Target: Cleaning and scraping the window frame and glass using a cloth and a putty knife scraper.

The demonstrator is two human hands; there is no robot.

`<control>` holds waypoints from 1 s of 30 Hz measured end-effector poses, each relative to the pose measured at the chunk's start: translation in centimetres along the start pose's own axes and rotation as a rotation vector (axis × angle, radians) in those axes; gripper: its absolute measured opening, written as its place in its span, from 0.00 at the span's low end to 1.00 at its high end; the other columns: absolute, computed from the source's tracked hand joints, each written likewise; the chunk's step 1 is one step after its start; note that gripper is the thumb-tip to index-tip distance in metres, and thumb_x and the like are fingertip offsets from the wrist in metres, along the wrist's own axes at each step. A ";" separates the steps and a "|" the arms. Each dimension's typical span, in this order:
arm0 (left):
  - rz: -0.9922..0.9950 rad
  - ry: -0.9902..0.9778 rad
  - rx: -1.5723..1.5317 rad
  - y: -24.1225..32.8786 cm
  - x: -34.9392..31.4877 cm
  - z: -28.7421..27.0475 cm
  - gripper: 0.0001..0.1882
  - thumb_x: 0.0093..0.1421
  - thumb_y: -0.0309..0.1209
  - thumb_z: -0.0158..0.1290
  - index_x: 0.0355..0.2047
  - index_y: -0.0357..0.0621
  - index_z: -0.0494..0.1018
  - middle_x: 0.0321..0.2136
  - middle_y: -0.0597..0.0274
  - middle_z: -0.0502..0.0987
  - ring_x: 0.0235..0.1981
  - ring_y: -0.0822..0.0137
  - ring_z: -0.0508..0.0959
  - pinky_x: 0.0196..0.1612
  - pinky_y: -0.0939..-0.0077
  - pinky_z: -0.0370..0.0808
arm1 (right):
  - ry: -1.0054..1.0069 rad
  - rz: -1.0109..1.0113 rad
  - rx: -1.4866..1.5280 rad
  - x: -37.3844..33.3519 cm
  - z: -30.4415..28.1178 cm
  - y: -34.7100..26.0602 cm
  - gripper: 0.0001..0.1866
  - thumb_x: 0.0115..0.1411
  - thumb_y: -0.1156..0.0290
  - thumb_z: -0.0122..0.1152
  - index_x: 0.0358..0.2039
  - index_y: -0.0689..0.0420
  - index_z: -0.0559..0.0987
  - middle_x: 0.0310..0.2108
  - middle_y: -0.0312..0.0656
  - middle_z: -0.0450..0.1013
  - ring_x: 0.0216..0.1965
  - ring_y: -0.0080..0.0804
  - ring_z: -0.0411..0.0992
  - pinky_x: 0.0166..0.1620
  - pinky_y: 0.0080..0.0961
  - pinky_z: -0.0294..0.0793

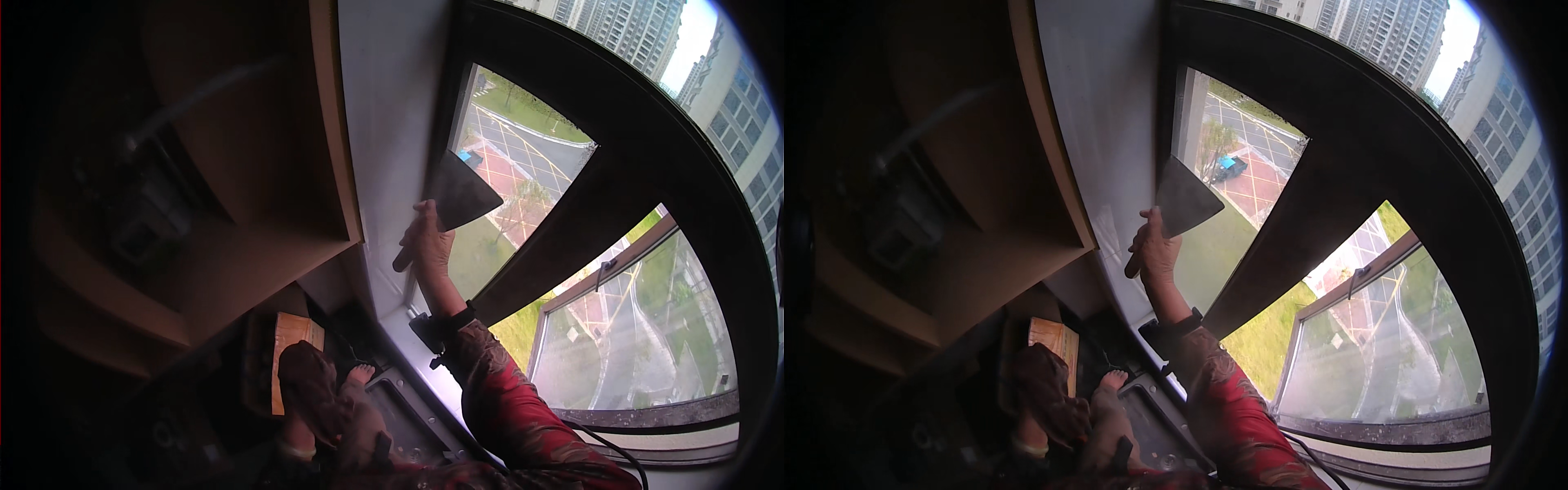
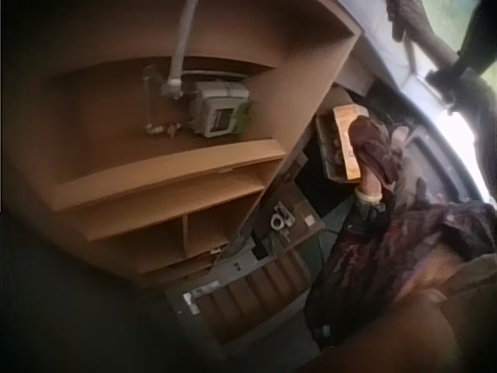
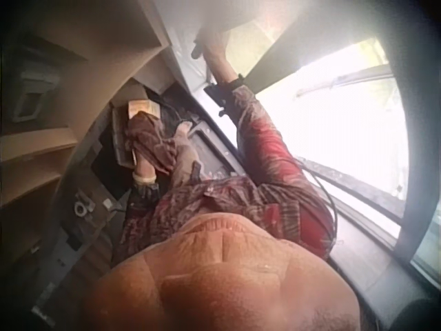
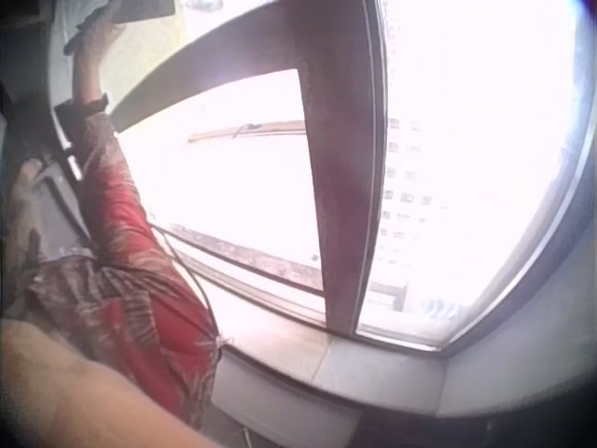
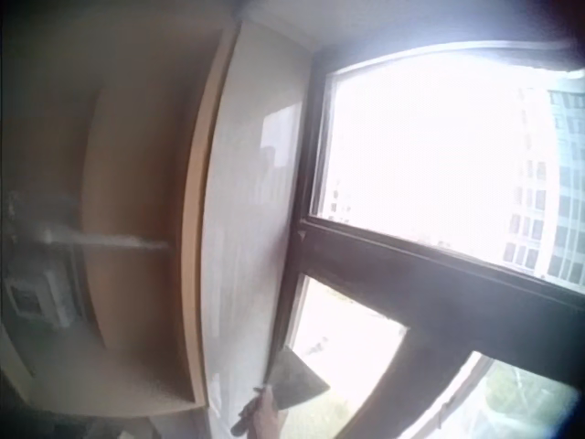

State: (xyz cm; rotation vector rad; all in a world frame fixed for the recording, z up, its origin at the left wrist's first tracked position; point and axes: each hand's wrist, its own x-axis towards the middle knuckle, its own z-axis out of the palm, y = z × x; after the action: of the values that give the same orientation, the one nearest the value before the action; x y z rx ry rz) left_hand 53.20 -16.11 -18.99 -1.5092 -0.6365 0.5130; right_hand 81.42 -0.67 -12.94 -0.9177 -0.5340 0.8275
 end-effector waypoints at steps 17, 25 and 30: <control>-0.038 -0.151 -0.544 0.7 2.2 -1.4 0.17 0.63 0.34 0.37 0.50 0.42 0.59 0.47 0.58 0.66 0.51 0.67 0.65 0.56 0.77 0.61 | -0.172 0.000 0.234 -0.2 6.2 -6.4 0.12 0.59 0.62 0.51 0.36 0.58 0.66 0.14 0.34 0.56 0.13 0.25 0.60 0.18 0.26 0.65; 0.065 -0.012 -0.579 1.3 0.9 -0.5 0.18 0.60 0.32 0.41 0.50 0.40 0.61 0.45 0.56 0.67 0.48 0.65 0.68 0.53 0.74 0.64 | 0.219 0.412 -0.019 -6.1 -10.8 12.1 0.15 0.60 0.59 0.53 0.28 0.59 0.68 0.11 0.33 0.57 0.10 0.25 0.59 0.14 0.25 0.62; 0.057 -0.171 -0.664 0.7 -0.8 0.0 0.18 0.61 0.32 0.40 0.51 0.41 0.60 0.45 0.59 0.66 0.47 0.67 0.66 0.52 0.79 0.61 | 0.204 0.553 -0.066 -9.1 -11.4 13.5 0.14 0.60 0.58 0.52 0.32 0.57 0.68 0.14 0.32 0.57 0.12 0.24 0.59 0.16 0.26 0.62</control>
State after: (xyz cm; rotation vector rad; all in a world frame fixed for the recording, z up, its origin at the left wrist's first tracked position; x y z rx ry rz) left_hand 52.65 -16.68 -19.73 -2.1253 -0.9601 0.5027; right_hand 78.94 -8.80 -30.94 -1.2199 -0.1236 1.1987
